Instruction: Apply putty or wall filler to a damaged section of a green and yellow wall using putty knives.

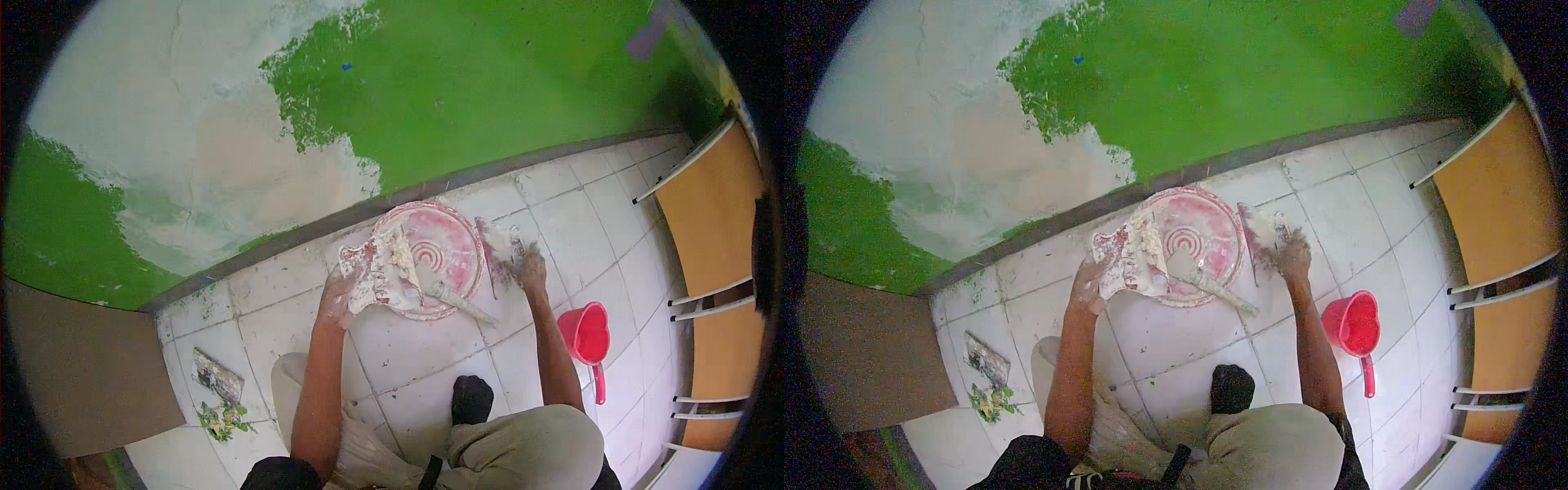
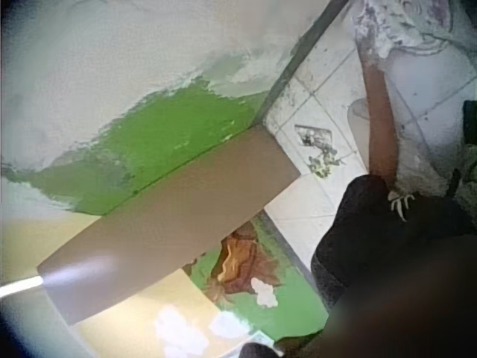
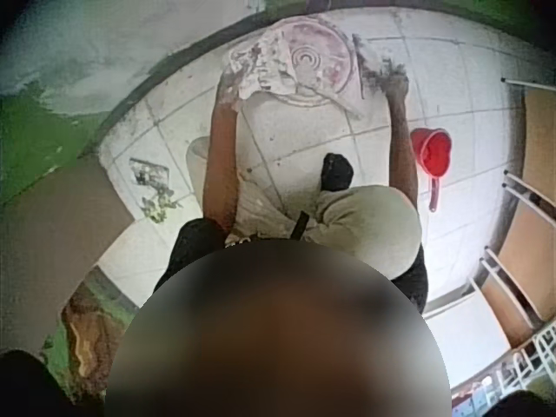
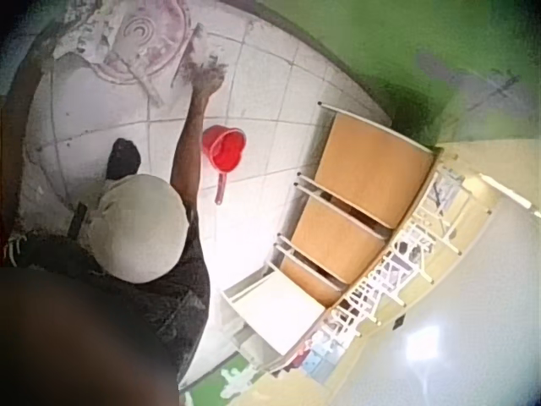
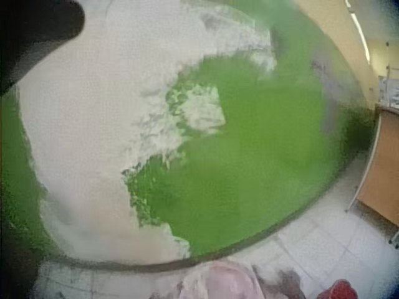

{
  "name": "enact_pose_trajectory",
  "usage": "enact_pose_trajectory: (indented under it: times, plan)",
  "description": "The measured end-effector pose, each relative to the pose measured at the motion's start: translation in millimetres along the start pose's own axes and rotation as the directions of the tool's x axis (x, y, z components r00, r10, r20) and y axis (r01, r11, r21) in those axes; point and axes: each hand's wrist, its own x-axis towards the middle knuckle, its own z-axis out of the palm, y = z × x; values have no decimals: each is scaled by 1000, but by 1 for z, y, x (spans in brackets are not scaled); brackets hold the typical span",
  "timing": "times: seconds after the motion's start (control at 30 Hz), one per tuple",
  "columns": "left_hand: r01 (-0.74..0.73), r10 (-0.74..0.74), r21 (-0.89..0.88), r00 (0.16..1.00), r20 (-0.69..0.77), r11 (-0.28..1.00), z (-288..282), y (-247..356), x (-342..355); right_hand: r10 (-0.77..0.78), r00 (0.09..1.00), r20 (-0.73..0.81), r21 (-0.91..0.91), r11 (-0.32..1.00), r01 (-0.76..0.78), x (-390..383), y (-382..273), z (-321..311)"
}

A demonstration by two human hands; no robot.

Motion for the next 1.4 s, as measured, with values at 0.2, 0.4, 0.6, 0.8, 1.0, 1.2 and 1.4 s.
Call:
enact_pose_trajectory:
  times: [0.2,0.4,0.6,0.8,1.0,1.2,1.4]
  plan:
    - [-42,45,39,996,-78,998,9,3,-16,143,968,205,-183,977,-105,0,2,29]
    - [-1,3,58,999,-40,998,30,16,-56,-116,865,488,760,544,-355,20,55,-10]
    - [-113,111,-78,993,-34,991,53,43,-93,66,894,444,886,121,-448,43,-3,-179]
    - [-321,317,-97,947,-60,942,85,77,-110,-26,962,270,918,-294,-266,62,-118,-320]
    - [-568,559,23,800,-219,822,141,98,-132,-150,935,321,825,-440,-354,53,-146,-370]
    - [-599,666,307,718,-204,740,161,93,-147,-92,859,505,719,-506,-477,-24,-200,-369]
    - [-575,671,382,716,-192,724,179,76,-160,-15,796,606,671,-527,-521,-57,-202,-349]
